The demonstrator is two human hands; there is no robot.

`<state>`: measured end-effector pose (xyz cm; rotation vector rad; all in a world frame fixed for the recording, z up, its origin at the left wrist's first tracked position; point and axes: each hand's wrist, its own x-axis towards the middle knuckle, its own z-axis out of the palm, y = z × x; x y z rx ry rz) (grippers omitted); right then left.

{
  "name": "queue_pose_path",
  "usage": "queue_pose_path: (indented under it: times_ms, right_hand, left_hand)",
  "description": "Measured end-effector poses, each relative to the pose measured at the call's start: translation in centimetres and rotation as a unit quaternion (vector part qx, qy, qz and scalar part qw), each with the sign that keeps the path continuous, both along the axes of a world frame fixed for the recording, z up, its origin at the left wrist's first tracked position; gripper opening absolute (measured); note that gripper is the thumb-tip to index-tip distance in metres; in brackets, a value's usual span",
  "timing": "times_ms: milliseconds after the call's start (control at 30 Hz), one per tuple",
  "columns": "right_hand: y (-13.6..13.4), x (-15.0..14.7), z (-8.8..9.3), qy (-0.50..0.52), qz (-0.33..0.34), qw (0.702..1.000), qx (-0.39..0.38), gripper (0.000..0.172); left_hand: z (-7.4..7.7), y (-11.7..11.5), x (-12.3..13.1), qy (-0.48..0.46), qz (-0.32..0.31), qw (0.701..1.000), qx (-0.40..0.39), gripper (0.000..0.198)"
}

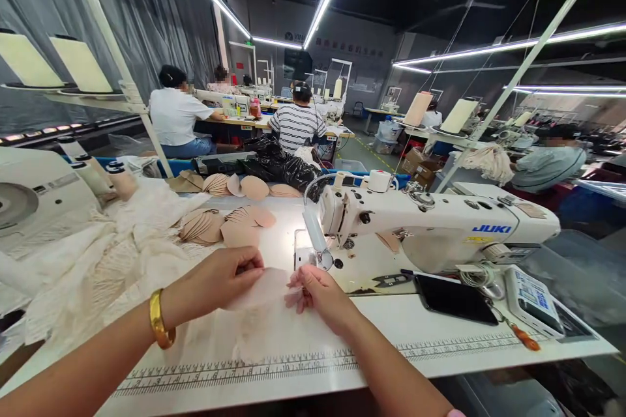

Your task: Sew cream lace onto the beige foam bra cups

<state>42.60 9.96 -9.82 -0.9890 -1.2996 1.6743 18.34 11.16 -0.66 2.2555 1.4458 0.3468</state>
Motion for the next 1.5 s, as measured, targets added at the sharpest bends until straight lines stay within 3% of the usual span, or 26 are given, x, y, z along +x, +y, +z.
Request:
queue_pose_path:
  times_ms: [133,233,333,367,433,500,600,700,767,833,900,967,1100,1167,1267,1400,1500]
  right_hand:
    - [-0.4,-0.5,-0.1,-0.012,-0.011,0.999,0.028,0.066]
    - [-1.1,-0.8,-0.1,-0.028,-0.016,0.999,0.04,0.061]
    - [-2.3,-0.4,1.0,-0.073,0.029,0.994,0.076,0.038]
    - [-2.7,0.0,1.7,-0.095,0.048,0.99,0.095,0.027]
    - [-3.5,0.9,3.4,-0.152,0.071,0.976,0.138,0.011]
    - [-4.1,1.8,5.2,-0.221,0.058,0.953,0.197,0.003]
    - [-4.4,2.2,6.7,-0.329,-0.029,0.875,0.354,0.01]
    - [-3.9,1.3,6.1,-0.4,-0.12,0.773,0.478,0.024]
    - [-3.2,0.4,4.6,-0.424,-0.135,0.736,0.51,0.033]
    - [-2.2,0.0,2.7,-0.438,-0.12,0.715,0.531,0.038]
    - [-1.1,0.1,0.6,-0.458,-0.078,0.693,0.551,0.038]
    - [-0.1,1.0,-1.1,-0.473,-0.025,0.673,0.568,0.035]
    - [1.4,3.5,-2.4,-0.471,0.046,0.657,0.586,0.028]
    - [1.9,4.6,-2.1,-0.469,0.077,0.654,0.588,0.029]
    - [2.7,5.8,-1.4,-0.452,0.111,0.673,0.575,0.033]
    - [2.9,7.2,-1.5,-0.424,0.068,0.7,0.571,0.036]
    - [2.7,8.1,-1.8,-0.443,0.045,0.7,0.558,0.041]
  left_hand:
    - [-0.8,-1.0,1.9,0.054,-0.012,0.998,0.005,0.033]
    - [-0.6,-0.5,2.7,0.039,-0.067,0.997,0.027,0.034]
    - [0.2,0.4,3.3,-0.017,-0.181,0.981,-0.061,0.073]
    - [0.4,0.7,3.4,-0.032,-0.216,0.969,-0.112,0.076]
    - [0.8,1.1,3.3,-0.053,-0.256,0.944,-0.2,0.055]
    - [1.0,1.3,3.1,-0.063,-0.259,0.938,-0.223,0.028]
    - [1.1,1.1,2.4,-0.077,-0.209,0.966,-0.133,0.028]
    - [0.9,0.7,1.5,-0.074,-0.123,0.985,0.096,0.03]
    - [0.2,0.4,0.8,-0.037,-0.098,0.958,0.268,0.023]
    - [-1.0,0.0,0.0,0.03,-0.107,0.921,0.374,0.022]
    - [-2.7,-0.6,-0.8,0.107,-0.121,0.904,0.396,0.022]
    - [-4.2,-1.4,-1.4,0.148,-0.129,0.91,0.366,0.007]
    - [-5.0,-2.2,-0.6,0.083,-0.152,0.908,0.381,0.033]
    - [-4.6,-1.5,1.1,0.058,-0.199,0.891,0.404,0.034]
    - [-4.8,0.6,4.0,0.095,-0.276,0.891,0.347,0.033]
    - [-6.3,2.8,5.7,0.138,-0.27,0.918,0.255,0.023]
    - [-7.4,3.3,5.5,0.085,-0.256,0.936,0.227,0.031]
